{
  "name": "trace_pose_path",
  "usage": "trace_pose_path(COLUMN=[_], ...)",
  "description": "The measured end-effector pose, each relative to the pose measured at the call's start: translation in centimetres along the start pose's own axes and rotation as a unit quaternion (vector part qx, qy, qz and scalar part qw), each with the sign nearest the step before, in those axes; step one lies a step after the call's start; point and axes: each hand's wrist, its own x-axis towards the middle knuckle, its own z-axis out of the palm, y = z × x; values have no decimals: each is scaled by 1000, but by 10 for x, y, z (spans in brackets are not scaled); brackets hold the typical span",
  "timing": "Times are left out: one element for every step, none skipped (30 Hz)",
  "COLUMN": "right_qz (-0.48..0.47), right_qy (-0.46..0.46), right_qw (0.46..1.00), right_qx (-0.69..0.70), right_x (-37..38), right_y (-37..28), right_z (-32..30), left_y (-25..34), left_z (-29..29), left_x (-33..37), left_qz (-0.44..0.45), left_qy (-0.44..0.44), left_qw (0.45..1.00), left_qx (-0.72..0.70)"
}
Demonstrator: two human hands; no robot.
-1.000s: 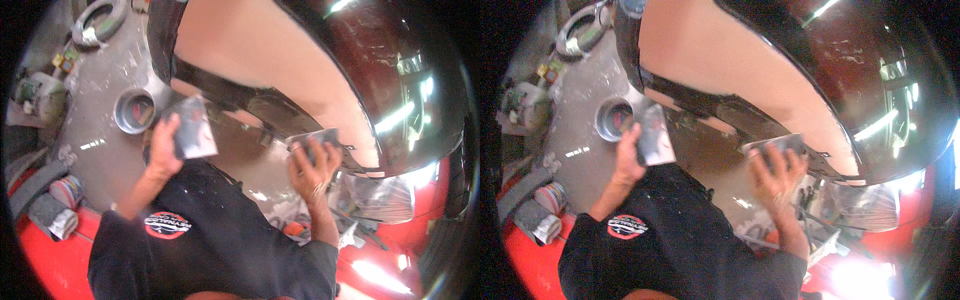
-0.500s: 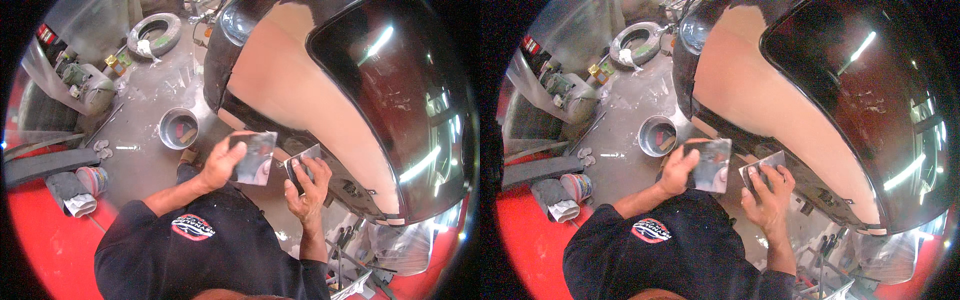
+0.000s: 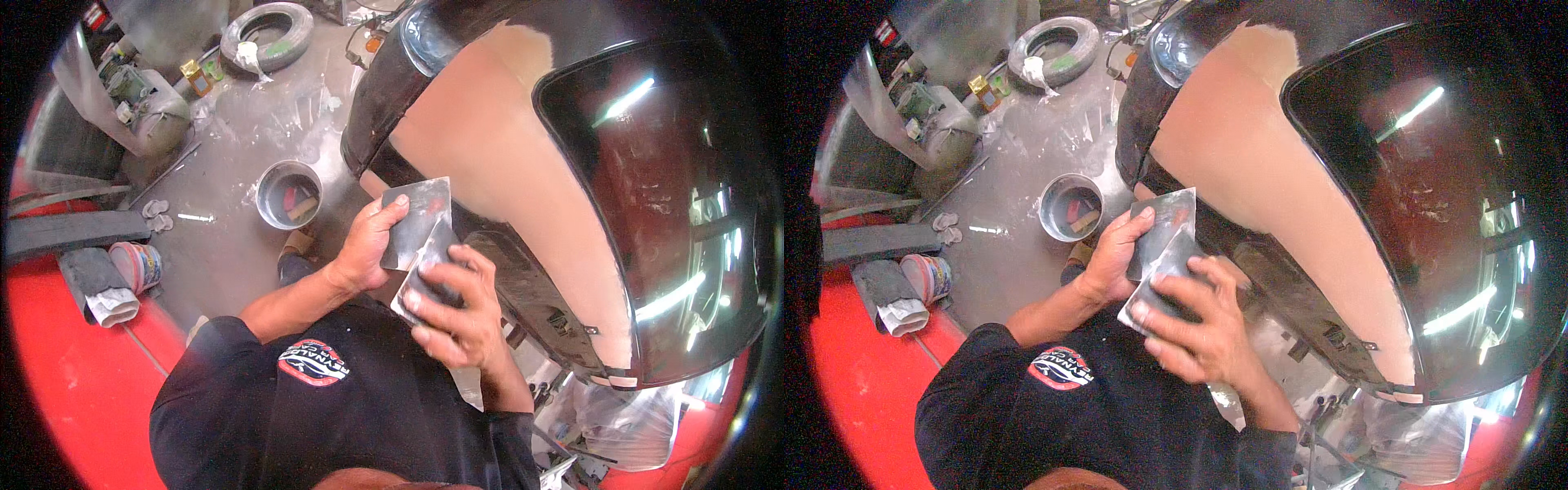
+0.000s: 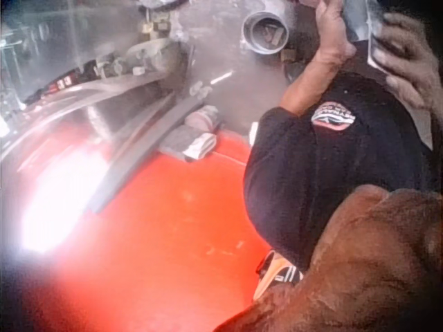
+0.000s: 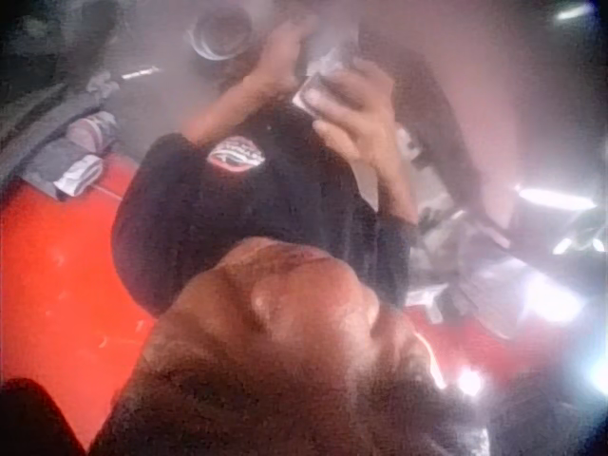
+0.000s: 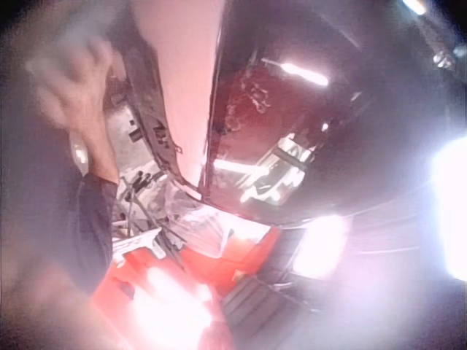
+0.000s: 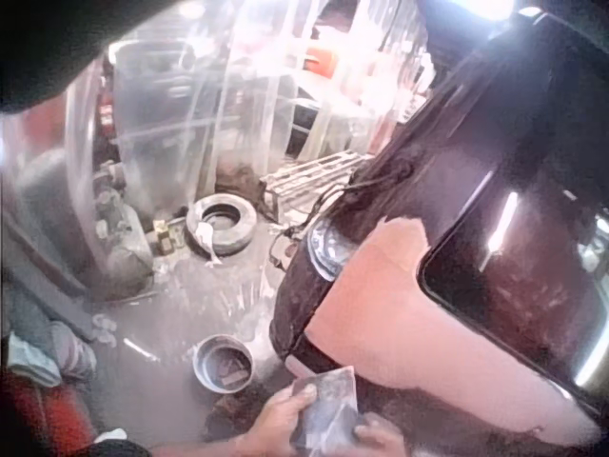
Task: The person sands a car bumper with a sanding block, moving across multiple sections of the surface. The person holds a second sanding block in the other hand and occasionally switches between them while working on the bumper.
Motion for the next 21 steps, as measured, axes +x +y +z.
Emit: trace_pose_path(right_qz=[23, 57, 68, 69, 60, 60, 99, 124, 151, 161, 133, 138, 142, 138, 187, 217, 246, 266, 280, 297, 271], right_qy=[-17, -29, -9, -6, 27, 44, 38, 51, 77, 61, 30, -4, -71, -58, -30, -12, 40, 109, 188, 283, 359], right_qw=[1000, 996, 993, 988, 983, 972, 971, 971, 970, 964, 970, 970, 964, 970, 975, 975, 967, 942, 901, 835, 769], right_qx=[-7, -65, -91, -135, -170, -225, -213, -198, -175, -203, -203, -201, -213, -192, -114, -40, 47, 173, 274, 366, 454], right_x=[3, 4, 5, 5, 6, 8, 8, 8, 8, 6, 5, 3, 1, -1, -3, -4, -5, -4, -3, 1, 7], right_y=[5, 10, 14, 17, 19, 21, 20, 19, 17, 13, 11, 7, 6, 5, 5, 6, 7, 7, 6, 4, 2], right_z=[3, 1, 0, -4, -5, -6, -7, -7, -6, -4, -1, 0, 1, -1, -3, -6, -9, -12, -14, -14, -15], left_y=[2, 5, 9, 13, 19, 24, 27, 30, 30, 27, 24, 24, 26, 28, 31, 38, 45, 57, 71, 82, 90], left_z=[-6, -10, -15, -18, -20, -20, -18, -16, -11, -4, 4, 10, 16, 22, 27, 29, 30, 28, 22, 15, 8], left_x=[-2, -4, -6, -7, -8, -9, -10, -12, -13, -15, -17, -16, -14, -10, -5, 2, 7, 15, 21, 25, 35], left_qz=[-34, -29, -23, -18, 2, 22, 43, 97, 145, 201, 253, 304, 301, 297, 272, 266, 329, 339, 361, 333, 304], left_qy=[-5, -28, -42, -55, -60, -64, -69, -70, -75, -84, -91, -79, -34, 11, 61, 72, 47, 62, 53, 58, 56], left_qw=[999, 999, 998, 998, 997, 997, 996, 993, 976, 940, 889, 844, 867, 887, 908, 941, 934, 927, 919, 928, 937], left_qx=[-35, -37, -38, -38, -39, -39, -40, 18, 146, 261, 372, 435, 395, 353, 314, 198, 132, 145, 151, 157, 163])
